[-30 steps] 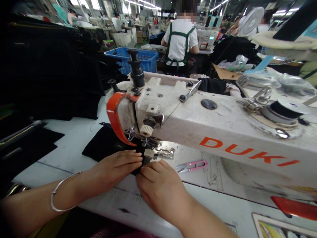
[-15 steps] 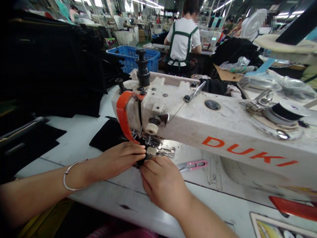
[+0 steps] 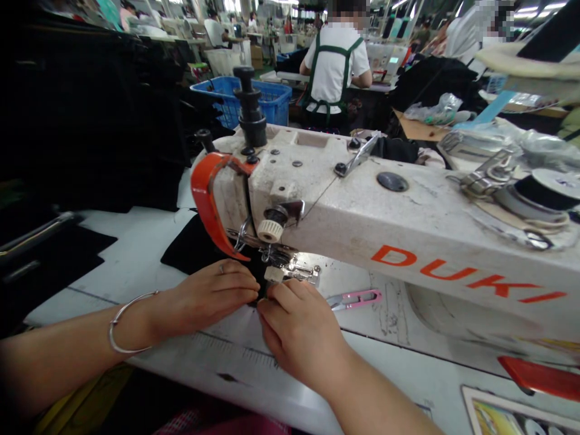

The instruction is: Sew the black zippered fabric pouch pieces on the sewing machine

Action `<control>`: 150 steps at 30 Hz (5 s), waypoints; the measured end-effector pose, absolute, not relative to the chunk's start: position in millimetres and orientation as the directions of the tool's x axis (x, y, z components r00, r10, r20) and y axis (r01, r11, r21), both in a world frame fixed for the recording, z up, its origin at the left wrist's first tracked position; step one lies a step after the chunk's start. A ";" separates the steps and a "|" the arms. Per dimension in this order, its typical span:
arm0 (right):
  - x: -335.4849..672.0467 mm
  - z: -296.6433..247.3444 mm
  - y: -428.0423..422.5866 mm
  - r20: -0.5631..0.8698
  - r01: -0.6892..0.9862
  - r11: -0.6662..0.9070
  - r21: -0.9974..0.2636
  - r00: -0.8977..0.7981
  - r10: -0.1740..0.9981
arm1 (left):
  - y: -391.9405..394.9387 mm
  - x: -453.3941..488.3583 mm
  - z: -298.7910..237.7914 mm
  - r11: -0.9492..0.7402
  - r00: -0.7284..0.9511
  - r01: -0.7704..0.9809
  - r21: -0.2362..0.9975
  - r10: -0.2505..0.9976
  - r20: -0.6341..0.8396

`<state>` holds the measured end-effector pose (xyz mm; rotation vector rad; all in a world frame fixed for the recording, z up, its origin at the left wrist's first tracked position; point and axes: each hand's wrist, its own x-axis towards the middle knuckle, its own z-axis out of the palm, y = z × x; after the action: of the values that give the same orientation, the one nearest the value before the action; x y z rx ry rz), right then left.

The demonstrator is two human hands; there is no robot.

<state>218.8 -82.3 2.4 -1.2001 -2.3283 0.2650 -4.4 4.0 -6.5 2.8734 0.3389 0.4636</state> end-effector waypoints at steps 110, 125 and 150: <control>185.3 -11.1 -172.4 0.545 0.633 0.605 -0.483 -0.323 0.774 | -102.2 -30.4 -1.9 -0.850 0.851 0.281 0.446 0.436 0.294; 192.9 -4.8 -143.3 0.411 0.714 0.581 -0.391 -0.429 0.804 | -51.9 -22.7 5.5 -0.905 0.892 0.218 0.365 0.337 0.302; 217.0 -2.1 -69.7 0.129 0.870 0.387 -0.306 -0.365 0.922 | 44.1 7.8 -9.3 -0.930 0.882 0.250 0.270 0.334 0.334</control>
<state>217.0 -69.7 -2.1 -1.5761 -2.3715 0.2687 7.8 44.1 -9.3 2.8315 0.4449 0.5595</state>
